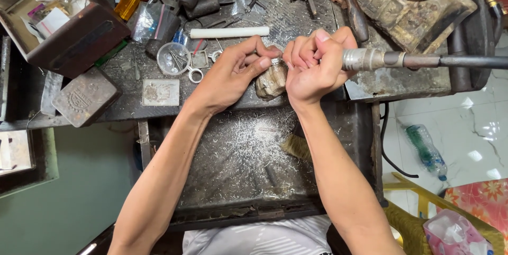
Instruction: Using a rotary tool to shape and refine a small jewelry piece on a workbench.
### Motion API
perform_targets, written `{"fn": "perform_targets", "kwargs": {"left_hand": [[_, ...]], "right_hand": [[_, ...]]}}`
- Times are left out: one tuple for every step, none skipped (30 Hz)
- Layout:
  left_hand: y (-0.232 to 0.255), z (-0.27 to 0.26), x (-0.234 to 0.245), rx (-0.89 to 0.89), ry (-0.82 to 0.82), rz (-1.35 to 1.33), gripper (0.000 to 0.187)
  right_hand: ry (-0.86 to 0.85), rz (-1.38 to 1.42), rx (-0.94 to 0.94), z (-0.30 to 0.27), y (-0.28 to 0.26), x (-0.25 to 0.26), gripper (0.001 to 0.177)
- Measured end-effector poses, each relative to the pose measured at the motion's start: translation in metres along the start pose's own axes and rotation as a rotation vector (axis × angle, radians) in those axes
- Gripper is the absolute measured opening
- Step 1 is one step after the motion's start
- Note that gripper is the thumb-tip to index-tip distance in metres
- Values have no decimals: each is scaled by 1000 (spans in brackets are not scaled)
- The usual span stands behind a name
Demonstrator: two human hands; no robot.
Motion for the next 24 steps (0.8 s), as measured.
{"fn": "perform_targets", "kwargs": {"left_hand": [[-1,0,0,0,0,1,11],[-1,0,0,1,1,1,12],[-2,0,0,2,2,2,12],[-2,0,0,2,1,3,12],[-1,0,0,5,-1,-2,12],[-1,0,0,8,-4,-6,12],[-1,0,-1,8,-7,-5,12],[0,0,-1,7,-1,-4,11],[1,0,-1,5,5,-3,11],[0,0,-2,3,1,-2,11],[0,0,-2,1,2,-2,13],[0,0,-1,-3,5,1,14],[-1,1,-1,-8,5,6,14],[-4,1,-1,-9,13,3,13],[-7,1,0,-10,22,-1,12],[-7,1,-1,-10,19,0,12],[-7,1,0,-7,22,-11,13],[-7,1,0,-3,27,-22,13],[-10,0,-1,-1,26,-23,13],[-11,0,0,-9,32,-43,14],[-13,0,1,-18,38,-62,15],[-13,0,1,-18,40,-61,15],[-12,-1,2,-25,44,-71,16],[-12,-1,1,-31,46,-83,16]], "right_hand": [[1,1,0,0,0,1,30],[-3,-2,-3,0,1,1,30],[-6,-4,-6,1,1,1,31],[-5,-3,-5,0,1,1,31],[-6,-2,-12,0,0,1,31],[-5,0,-18,0,0,1,31],[-4,1,-16,0,0,1,31],[-3,0,-20,0,0,1,31],[-2,0,-24,0,1,1,31],[0,1,-20,0,-1,1,31],[1,-5,-33,0,-2,1,31],[0,-6,-48,0,-2,-1,32],[-2,1,-45,0,-3,-3,32],[27,-10,-64,0,-4,-3,31],[55,-21,-83,0,-5,-2,30],[58,-21,-80,2,-6,-1,30],[72,-18,-88,3,-6,0,31],[86,-16,-99,4,-6,2,31],[87,-18,-99,5,-8,3,31],[103,12,-113,6,-10,4,30],[119,42,-127,7,-11,4,30],[119,44,-128,7,-13,5,30],[132,35,-145,8,-14,6,30],[148,23,-161,8,-16,9,31]]}}
Point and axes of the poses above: each hand's wrist, its own z-axis towards the middle knuckle, its own x-axis out of the back of the hand, y = z × x, the point moved 5 cm from there along z, towards the middle knuckle, and after that the axes turned 9 degrees about y, right-handed, at the moved point
